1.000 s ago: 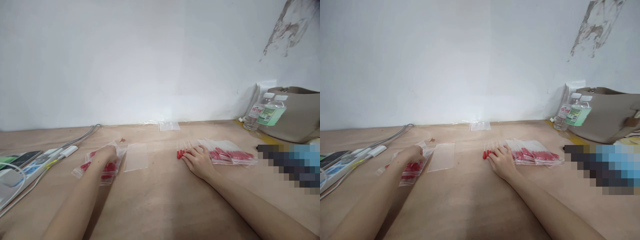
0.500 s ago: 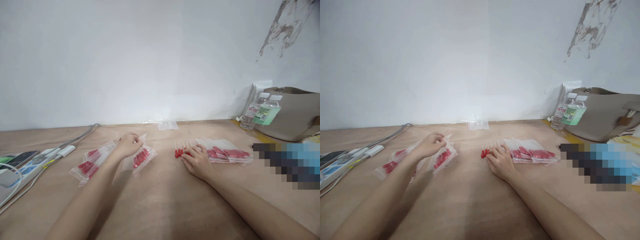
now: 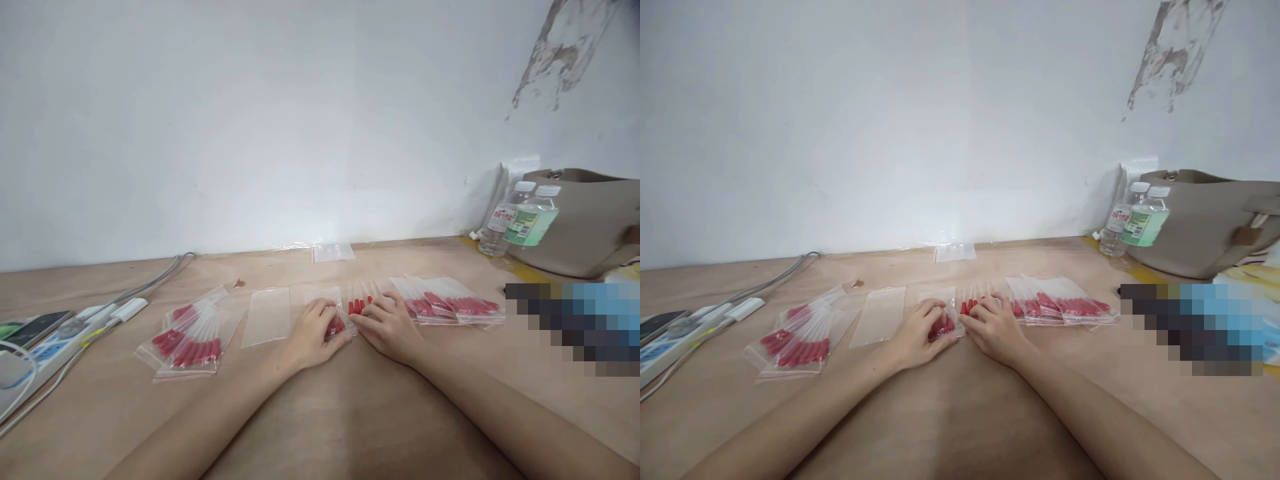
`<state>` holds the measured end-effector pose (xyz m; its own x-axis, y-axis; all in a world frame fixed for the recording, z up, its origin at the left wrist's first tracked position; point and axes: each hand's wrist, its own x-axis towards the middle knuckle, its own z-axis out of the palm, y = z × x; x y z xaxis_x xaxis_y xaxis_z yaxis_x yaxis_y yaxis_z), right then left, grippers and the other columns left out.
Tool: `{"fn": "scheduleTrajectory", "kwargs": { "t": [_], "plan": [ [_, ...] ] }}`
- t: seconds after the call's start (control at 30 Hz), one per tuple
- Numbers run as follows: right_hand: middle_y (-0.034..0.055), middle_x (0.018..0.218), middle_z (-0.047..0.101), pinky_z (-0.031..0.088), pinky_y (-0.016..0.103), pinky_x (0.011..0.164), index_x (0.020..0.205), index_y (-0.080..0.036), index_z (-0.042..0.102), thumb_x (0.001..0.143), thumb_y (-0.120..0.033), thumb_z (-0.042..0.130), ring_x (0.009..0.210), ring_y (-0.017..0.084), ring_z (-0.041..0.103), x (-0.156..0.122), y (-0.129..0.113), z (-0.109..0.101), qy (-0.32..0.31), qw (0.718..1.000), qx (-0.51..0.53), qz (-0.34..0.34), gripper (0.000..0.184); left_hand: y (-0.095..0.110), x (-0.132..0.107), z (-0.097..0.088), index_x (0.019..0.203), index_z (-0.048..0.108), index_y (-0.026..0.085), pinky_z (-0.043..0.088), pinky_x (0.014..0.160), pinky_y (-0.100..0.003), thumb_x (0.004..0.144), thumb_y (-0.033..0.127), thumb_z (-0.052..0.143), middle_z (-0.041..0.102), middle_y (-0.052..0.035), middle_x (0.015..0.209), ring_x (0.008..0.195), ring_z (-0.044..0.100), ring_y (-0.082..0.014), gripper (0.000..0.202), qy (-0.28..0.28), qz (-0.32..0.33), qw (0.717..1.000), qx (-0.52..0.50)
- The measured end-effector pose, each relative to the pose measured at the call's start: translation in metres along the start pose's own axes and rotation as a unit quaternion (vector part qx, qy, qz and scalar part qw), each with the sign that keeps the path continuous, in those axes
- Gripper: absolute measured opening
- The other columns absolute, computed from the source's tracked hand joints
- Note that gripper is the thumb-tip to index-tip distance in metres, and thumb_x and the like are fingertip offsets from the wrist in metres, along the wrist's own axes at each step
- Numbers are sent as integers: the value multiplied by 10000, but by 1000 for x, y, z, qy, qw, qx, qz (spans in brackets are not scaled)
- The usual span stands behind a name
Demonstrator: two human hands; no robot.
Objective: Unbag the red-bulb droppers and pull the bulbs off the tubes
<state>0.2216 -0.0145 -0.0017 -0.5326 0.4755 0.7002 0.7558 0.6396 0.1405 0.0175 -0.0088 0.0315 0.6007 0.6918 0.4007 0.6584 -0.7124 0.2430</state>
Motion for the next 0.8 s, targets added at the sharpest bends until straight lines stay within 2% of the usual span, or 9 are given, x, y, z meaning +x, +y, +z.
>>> {"fn": "scheduleTrajectory", "kwargs": {
  "t": [0.1, 0.23, 0.37, 0.5, 0.6, 0.8],
  "plan": [
    [-2, 774, 619, 239, 406, 908, 980, -274, 607, 832, -203, 474, 794, 135, 497, 3, -3, -2, -15, 998, 12, -61, 212, -4, -21, 1, 839, 496, 194, 426, 742, -309, 766, 373, 547, 547, -50, 936, 849, 522, -187, 200, -1, -18, 999, -43],
    [6, 745, 609, 260, 407, 878, 940, -240, 605, 848, -204, 433, 753, 140, 475, 9, -10, 2, -41, 992, 0, -118, 199, -9, -26, 5, 827, 505, 189, 432, 714, -299, 833, 352, 465, 564, -40, 847, 789, 529, -171, 168, 17, -52, 997, -49],
    [11, 672, 597, 267, 383, 859, 827, -205, 615, 842, -138, 413, 718, 136, 466, 11, -12, 12, -28, 997, -6, -73, 213, -11, -25, 6, 843, 547, 189, 434, 764, -312, 859, 341, 437, 594, -44, 869, 830, 544, -176, 188, 23, -43, 997, -59],
    [-3, 682, 606, 253, 376, 880, 824, -213, 614, 844, -154, 434, 728, 127, 479, 10, -11, 13, -2, 999, 41, -17, 191, -12, -27, 6, 854, 592, 195, 421, 851, -324, 872, 266, 422, 612, -44, 960, 926, 546, -169, 185, 39, -25, 993, -105],
    [0, 760, 621, 261, 359, 867, 828, -215, 610, 849, -179, 440, 763, 127, 487, 9, -11, 8, -10, 997, 69, -32, 175, -12, -26, 7, 786, 615, 190, 415, 883, -315, 858, 219, 445, 614, -40, 951, 958, 541, -156, 186, 43, -27, 986, -159],
    [-3, 857, 617, 270, 346, 825, 829, -240, 617, 836, -204, 475, 809, 137, 479, 10, -14, 12, -6, 996, 72, -44, 147, -16, -24, 13, 717, 630, 183, 448, 830, -312, 774, 216, 568, 584, -50, 984, 949, 547, -166, 91, 40, -101, 965, -238]
  ]
}}
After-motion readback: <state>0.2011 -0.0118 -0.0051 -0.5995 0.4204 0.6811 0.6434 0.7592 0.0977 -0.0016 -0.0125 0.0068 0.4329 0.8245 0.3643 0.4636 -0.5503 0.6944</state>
